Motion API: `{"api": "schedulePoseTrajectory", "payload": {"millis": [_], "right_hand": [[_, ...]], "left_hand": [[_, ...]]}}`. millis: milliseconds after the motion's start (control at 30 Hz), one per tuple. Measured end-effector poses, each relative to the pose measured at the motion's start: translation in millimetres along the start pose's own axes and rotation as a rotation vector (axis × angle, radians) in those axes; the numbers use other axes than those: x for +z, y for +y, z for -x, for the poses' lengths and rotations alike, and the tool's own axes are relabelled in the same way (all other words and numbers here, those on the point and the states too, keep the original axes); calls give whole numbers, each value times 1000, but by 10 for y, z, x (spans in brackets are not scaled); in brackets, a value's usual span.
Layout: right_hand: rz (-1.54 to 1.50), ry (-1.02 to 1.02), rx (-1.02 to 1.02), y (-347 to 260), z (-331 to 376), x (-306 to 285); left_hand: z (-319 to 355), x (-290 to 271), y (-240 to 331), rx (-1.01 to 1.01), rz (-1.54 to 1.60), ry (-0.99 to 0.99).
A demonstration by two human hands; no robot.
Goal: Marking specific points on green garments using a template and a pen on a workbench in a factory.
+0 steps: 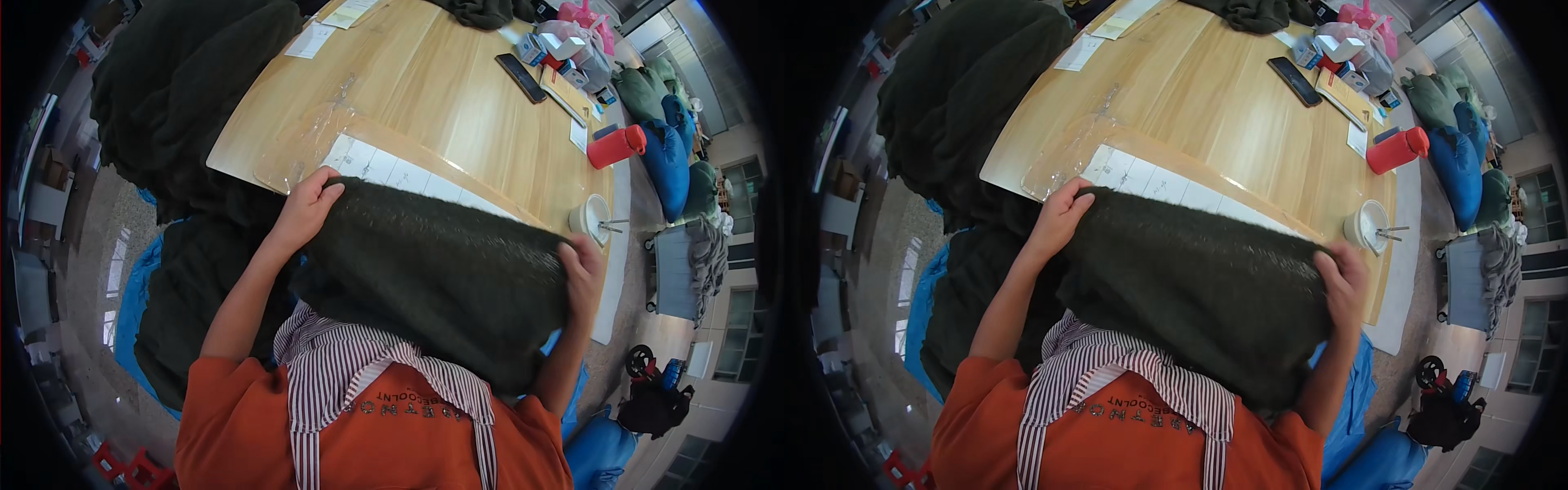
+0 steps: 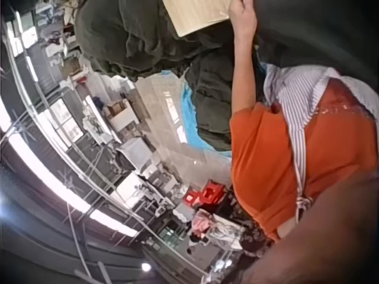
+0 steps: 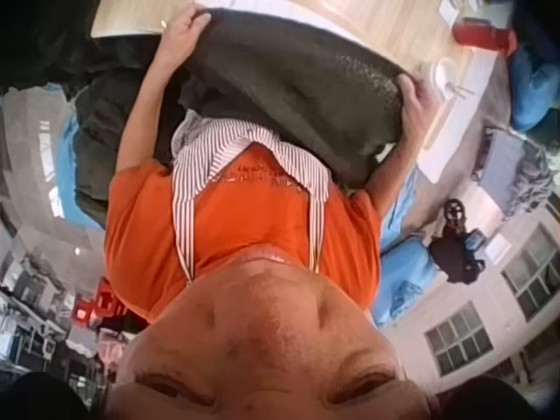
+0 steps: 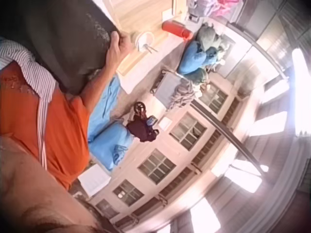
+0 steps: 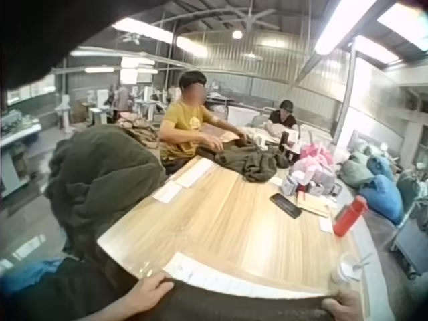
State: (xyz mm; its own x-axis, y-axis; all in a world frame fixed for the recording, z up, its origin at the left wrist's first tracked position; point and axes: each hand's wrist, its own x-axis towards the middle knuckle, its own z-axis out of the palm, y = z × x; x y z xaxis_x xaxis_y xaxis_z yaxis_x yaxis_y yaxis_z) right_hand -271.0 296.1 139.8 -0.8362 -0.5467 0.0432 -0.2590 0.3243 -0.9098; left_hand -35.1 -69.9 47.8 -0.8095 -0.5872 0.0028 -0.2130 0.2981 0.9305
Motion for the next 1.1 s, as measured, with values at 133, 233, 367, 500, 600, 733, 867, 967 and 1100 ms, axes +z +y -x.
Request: {"api": "schedulePoseTrajectory", "payload": {"millis": [133,233,367,500,600,733,867,967,1100], "right_hand": [[-65,76,49,947,-413,525],[143,161,124,1262,-543,609],[449,153,103,1343,-522,622],[460,189,87,1339,-485,652],[390,189,-8,1301,-469,724],[367,55,-66,1179,-391,855],[191,119,-58,1081,-265,633],[86,564,-17,1091,-214,82],[403,858,-85,1112,-287,-576]], "left_hand": [[-312,225,-422,90,-90,138],[-521,310,-407,130,-178,231],[-635,385,-335,2,-697,156],[-525,426,-231,100,-634,314],[-412,587,-10,313,-587,315],[-153,1232,289,561,-408,-6],[-91,1428,178,536,-544,-76],[-78,1451,20,601,-576,-55],[-65,1472,-47,610,-635,-64]]}}
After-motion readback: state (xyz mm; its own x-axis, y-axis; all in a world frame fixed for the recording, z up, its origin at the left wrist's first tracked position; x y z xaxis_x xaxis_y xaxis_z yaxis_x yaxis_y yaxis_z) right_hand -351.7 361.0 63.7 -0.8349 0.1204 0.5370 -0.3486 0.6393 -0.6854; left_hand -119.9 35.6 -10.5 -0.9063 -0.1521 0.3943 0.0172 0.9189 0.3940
